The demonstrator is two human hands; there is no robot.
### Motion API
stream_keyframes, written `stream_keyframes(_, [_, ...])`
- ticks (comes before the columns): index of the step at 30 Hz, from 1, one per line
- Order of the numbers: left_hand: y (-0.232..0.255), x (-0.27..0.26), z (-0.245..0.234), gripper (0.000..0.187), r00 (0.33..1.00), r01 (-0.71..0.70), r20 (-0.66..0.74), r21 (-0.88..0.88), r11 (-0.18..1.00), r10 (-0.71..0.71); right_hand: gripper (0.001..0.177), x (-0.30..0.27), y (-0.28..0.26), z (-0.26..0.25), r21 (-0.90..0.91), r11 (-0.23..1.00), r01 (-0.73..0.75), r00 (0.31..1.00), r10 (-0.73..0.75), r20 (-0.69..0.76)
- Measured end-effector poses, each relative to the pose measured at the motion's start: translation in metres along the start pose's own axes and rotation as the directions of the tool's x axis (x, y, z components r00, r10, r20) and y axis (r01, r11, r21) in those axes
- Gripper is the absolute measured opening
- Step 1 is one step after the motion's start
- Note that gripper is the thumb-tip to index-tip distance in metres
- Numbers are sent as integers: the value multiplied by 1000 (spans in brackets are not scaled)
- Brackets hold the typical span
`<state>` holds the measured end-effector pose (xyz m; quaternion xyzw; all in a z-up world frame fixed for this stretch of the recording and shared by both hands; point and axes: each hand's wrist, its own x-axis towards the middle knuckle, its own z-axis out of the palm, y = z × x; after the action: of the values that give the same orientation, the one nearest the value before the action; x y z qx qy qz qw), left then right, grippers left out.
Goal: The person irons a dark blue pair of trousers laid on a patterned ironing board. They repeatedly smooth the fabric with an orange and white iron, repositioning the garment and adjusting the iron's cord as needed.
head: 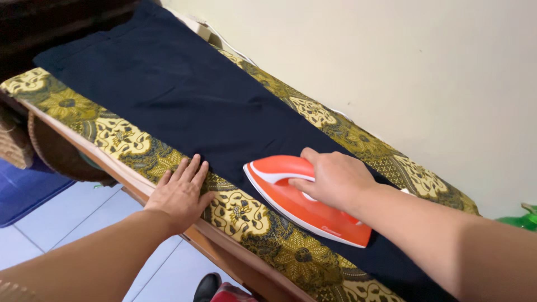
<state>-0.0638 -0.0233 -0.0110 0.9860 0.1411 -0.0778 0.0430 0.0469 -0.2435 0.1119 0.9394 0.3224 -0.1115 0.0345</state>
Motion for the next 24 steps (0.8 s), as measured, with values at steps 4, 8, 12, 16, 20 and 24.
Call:
stream_keyframes(4, [-1, 3, 9, 66, 999, 53, -5, -56, 997, -53, 44, -2, -2, 0, 27, 998, 61, 998, -61, -6])
stream_keyframes(8, [-11, 18, 18, 59, 959, 57, -235, -378, 924, -156, 45, -10, 11, 2, -57, 965, 256, 966, -253, 53])
stream_keyframes(12, [-31, 45, 8, 41, 771, 366, 24, -834, 412, -636, 44, -13, 15, 3, -84, 966, 244, 965, -233, 124])
stream_keyframes(16, [-70, 81, 8, 35, 638, 207, 388, -918, -338, -665, 43, 20, 15, -9, 53, 997, 49, 999, -48, -17])
stream_keyframes(20, [-108, 119, 7, 34, 578, 144, 499, -841, -522, -645, 50, 73, -5, -23, 186, 981, 51, 970, -4, -244])
stream_keyframes(24, [-144, 148, -13, 35, 547, 278, 597, -791, -545, -587, 53, 106, -57, -26, 213, 975, -58, 985, 90, -147])
